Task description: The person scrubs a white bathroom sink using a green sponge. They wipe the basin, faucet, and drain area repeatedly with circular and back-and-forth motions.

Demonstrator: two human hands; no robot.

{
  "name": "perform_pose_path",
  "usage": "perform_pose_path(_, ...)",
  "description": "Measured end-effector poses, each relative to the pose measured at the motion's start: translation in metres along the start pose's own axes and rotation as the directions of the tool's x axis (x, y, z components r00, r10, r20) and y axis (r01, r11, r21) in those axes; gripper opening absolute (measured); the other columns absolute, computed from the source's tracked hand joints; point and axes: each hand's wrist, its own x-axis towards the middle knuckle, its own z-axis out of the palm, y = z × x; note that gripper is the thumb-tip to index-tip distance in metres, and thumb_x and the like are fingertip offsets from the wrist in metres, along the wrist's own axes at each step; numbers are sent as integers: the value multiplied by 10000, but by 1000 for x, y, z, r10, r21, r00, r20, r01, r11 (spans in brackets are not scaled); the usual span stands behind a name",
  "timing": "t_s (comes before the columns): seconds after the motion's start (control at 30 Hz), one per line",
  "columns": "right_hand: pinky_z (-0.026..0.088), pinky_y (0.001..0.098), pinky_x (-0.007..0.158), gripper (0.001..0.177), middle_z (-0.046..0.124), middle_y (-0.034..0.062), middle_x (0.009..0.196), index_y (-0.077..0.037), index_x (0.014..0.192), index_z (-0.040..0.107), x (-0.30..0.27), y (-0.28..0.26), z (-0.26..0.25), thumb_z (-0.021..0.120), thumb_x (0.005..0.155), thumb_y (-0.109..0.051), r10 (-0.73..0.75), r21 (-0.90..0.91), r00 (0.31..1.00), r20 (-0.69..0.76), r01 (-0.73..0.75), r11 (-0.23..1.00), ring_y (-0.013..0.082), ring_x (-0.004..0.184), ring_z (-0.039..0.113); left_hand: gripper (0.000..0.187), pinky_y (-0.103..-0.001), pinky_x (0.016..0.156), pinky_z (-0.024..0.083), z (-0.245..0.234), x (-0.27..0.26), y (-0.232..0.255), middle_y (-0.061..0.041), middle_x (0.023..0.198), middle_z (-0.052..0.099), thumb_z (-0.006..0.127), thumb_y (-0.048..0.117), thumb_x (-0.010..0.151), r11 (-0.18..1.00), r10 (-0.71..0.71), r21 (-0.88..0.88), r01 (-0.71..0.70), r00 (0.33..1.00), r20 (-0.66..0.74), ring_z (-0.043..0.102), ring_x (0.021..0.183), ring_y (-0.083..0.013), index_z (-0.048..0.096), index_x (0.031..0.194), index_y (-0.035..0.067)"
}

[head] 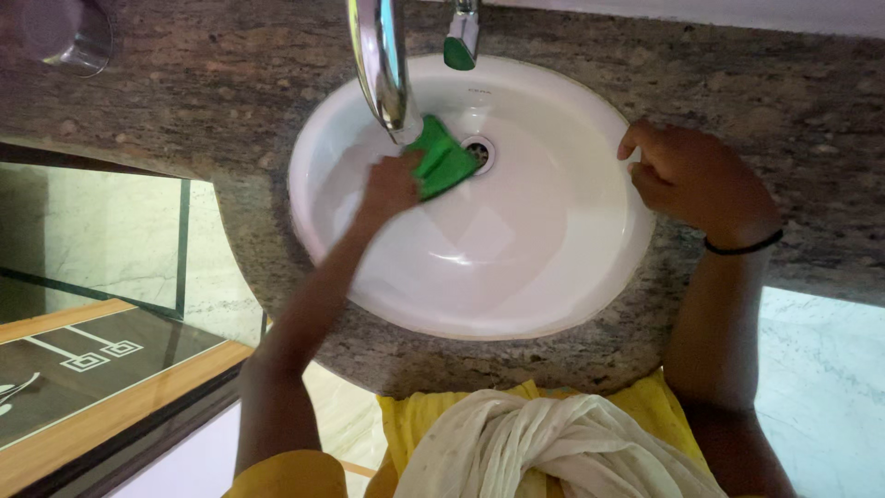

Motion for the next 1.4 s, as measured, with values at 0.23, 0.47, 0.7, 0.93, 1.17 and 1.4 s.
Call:
perform_pose_path(0.23,515,452,595,250,681,168,748,-40,1168,617,3,-4,3,618,930,-116,-50,-38,999,-10,49,998,309,644,667,599,-441,855,583,12,-21,106,-186,1036,761,672,94,870,789,456,-590,-174,809,371,746,795,-289,569,1452,188)
perform_pose_path(0.47,511,451,585,234,675,157,722,-46,1181,614,3,-2,3,594,961,-123,-53,-40,999,-3,53,998,304,625,663,557,-403,876,612,-42,-58,-7,-110,1102,772,644,143,891,877,274,-448,173,586,763,748,802,-252,599,1441,218)
perform_pose_path(0.7,515,457,600,263,686,162,747,-56,1183,616,1,1,1,608,927,-116,-28,-9,1000,2,28,1000,306,655,670,543,-552,864,538,-10,-10,-42,-179,1169,714,691,203,792,994,-51,-99,52,999,12,686,984,-430,673,1335,181)
perform_pose_path(0.93,535,458,610,264,701,168,805,-50,1191,615,1,-2,4,615,938,-124,-61,-56,998,-26,60,997,307,686,686,573,-496,744,612,44,6,107,-224,868,725,708,157,824,887,215,-437,-150,971,104,735,750,-361,602,1375,41)
perform_pose_path(1.17,532,439,562,251,700,164,746,-38,1199,604,2,-4,5,591,961,-119,-56,-59,998,37,59,997,295,606,681,562,-393,960,565,-23,-52,54,-97,1028,800,694,84,828,745,553,-667,7,553,623,740,875,-197,643,1387,106)
perform_pose_path(1.4,536,425,571,253,700,169,760,-22,1187,616,0,-5,1,598,943,-88,-57,-44,998,-6,57,997,289,632,686,563,-449,863,567,-60,-41,-54,-164,1029,763,778,209,806,972,-104,-147,186,893,439,737,896,-280,659,1348,113)
